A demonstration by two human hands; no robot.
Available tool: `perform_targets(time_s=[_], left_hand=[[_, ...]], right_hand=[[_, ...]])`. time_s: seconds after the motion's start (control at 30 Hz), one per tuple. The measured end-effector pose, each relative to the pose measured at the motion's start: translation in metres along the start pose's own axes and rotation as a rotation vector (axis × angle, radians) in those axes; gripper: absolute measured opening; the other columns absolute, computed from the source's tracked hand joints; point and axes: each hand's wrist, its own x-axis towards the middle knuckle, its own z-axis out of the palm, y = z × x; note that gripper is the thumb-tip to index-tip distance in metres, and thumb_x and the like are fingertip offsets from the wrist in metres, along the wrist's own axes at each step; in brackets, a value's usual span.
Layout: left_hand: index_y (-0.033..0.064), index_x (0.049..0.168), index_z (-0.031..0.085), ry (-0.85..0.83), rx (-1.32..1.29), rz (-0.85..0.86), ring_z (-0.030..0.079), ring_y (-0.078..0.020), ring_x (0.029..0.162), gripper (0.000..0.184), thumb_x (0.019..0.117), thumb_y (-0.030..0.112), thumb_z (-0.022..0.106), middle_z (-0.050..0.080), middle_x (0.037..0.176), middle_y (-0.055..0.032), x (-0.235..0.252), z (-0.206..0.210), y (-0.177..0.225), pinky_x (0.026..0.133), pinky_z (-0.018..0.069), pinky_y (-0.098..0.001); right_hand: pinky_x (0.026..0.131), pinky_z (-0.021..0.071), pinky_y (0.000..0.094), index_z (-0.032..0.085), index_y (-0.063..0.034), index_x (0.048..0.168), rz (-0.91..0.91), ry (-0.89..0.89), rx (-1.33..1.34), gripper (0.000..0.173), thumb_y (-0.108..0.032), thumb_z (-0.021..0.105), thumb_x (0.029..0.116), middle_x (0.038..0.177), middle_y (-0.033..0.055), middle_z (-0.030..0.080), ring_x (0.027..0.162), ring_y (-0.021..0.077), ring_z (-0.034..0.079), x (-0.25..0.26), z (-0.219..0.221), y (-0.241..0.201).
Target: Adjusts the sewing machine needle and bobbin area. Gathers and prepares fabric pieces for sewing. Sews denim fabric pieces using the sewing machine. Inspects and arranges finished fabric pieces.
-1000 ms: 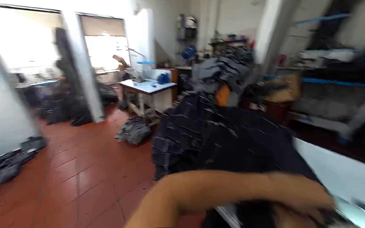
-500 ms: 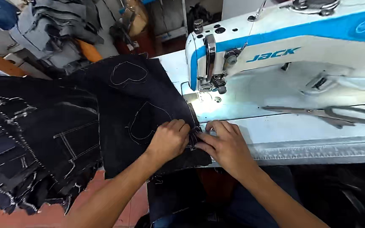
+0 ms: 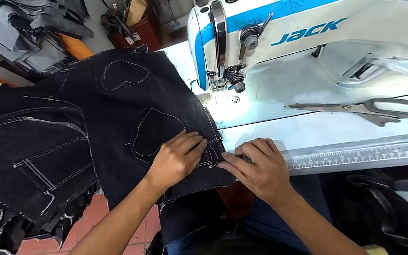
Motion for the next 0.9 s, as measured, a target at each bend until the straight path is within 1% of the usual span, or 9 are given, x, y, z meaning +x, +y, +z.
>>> perform_targets(time_s=[0.17,0.33,0.47,0.6,0.67,0.7,0.73,0.77,0.9], left_hand=[[0.0045,0.120,0.073,-0.076,0.150,0.077,0.068,-0.0251,0.119,0.026,0.1010,0.009,0.056,0.073,0.121,-0.0114,0.001,-0.003,0.009,0.106,0.0537,-0.0421],[0.0000,0.121,0.072,-0.136,0.202,0.144,0.069,-0.0270,0.119,0.030,0.1024,0.005,0.049,0.073,0.123,-0.0152,0.007,-0.008,0.010,0.103,0.0553,-0.0409],[-0.0025,0.118,0.072,-0.173,0.235,0.185,0.070,-0.0272,0.117,0.029,0.1020,0.002,0.048,0.073,0.121,-0.0166,0.012,-0.009,0.013,0.101,0.0561,-0.0380],[0.0072,0.111,0.077,-0.185,0.013,0.035,0.069,-0.0192,0.115,0.036,0.1063,0.029,0.049,0.075,0.116,-0.0064,0.024,-0.014,-0.001,0.098,0.0569,-0.0351],[0.0142,0.123,0.074,-0.199,0.010,-0.170,0.056,-0.0208,0.136,0.044,0.1037,0.046,0.050,0.065,0.139,-0.0004,0.026,-0.008,-0.014,0.112,0.0457,-0.0485],[0.0163,0.133,0.069,-0.221,0.021,-0.267,0.042,-0.0245,0.148,0.054,0.1014,0.055,0.048,0.054,0.153,0.0020,0.026,0.000,-0.017,0.120,0.0311,-0.0600],[0.0180,0.139,0.064,-0.235,0.006,-0.348,0.030,-0.0273,0.155,0.061,0.1001,0.061,0.046,0.046,0.160,0.0040,0.027,0.009,-0.015,0.122,0.0194,-0.0686],[0.0192,0.143,0.060,-0.250,-0.012,-0.413,0.024,-0.0280,0.157,0.064,0.0998,0.063,0.044,0.040,0.164,0.0060,0.030,0.016,-0.008,0.121,0.0146,-0.0723],[0.0207,0.142,0.060,-0.324,-0.067,-0.524,0.021,-0.0336,0.157,0.061,0.0995,0.062,0.047,0.038,0.165,0.0057,0.057,0.027,0.008,0.116,0.0145,-0.0772]], right_hand=[[0.080,0.0463,0.0392,0.081,-0.0214,0.096,0.002,-0.011,0.014,0.029,-0.046,0.064,0.0991,0.081,0.0021,0.063,0.080,0.0194,0.060,0.001,0.000,0.001],[0.091,0.0485,0.0398,0.079,-0.0212,0.094,-0.017,-0.057,0.005,0.029,-0.044,0.062,0.1006,0.122,-0.0022,0.073,0.110,0.0199,0.064,0.005,0.000,0.001],[0.096,0.0478,0.0427,0.076,-0.0195,0.088,-0.013,-0.143,0.010,0.036,-0.046,0.056,0.1028,0.128,-0.0092,0.071,0.122,0.0178,0.062,0.010,-0.002,0.002],[0.093,0.0503,0.0454,0.071,-0.0198,0.094,-0.005,-0.241,0.018,0.036,-0.047,0.049,0.1053,0.121,-0.0076,0.073,0.118,0.0182,0.065,0.017,-0.004,0.000],[0.091,0.0510,0.0460,0.072,-0.0230,0.113,-0.031,-0.297,0.022,0.034,-0.044,0.045,0.1069,0.123,-0.0067,0.072,0.115,0.0197,0.065,0.019,-0.007,-0.001],[0.090,0.0507,0.0462,0.072,-0.0245,0.119,-0.045,-0.321,0.018,0.035,-0.043,0.044,0.1076,0.125,-0.0071,0.071,0.114,0.0203,0.065,0.019,-0.010,0.001],[0.090,0.0504,0.0464,0.072,-0.0257,0.120,-0.053,-0.344,0.013,0.035,-0.042,0.043,0.1077,0.126,-0.0079,0.070,0.113,0.0205,0.065,0.019,-0.015,0.005],[0.090,0.0507,0.0467,0.071,-0.0265,0.119,-0.052,-0.365,0.012,0.035,-0.043,0.043,0.1073,0.126,-0.0088,0.070,0.113,0.0205,0.065,0.019,-0.021,0.012],[0.090,0.0490,0.0454,0.073,-0.0306,0.118,0.035,-0.411,0.068,0.035,-0.049,0.046,0.1048,0.127,-0.0128,0.070,0.114,0.0189,0.064,0.023,-0.038,0.038]])
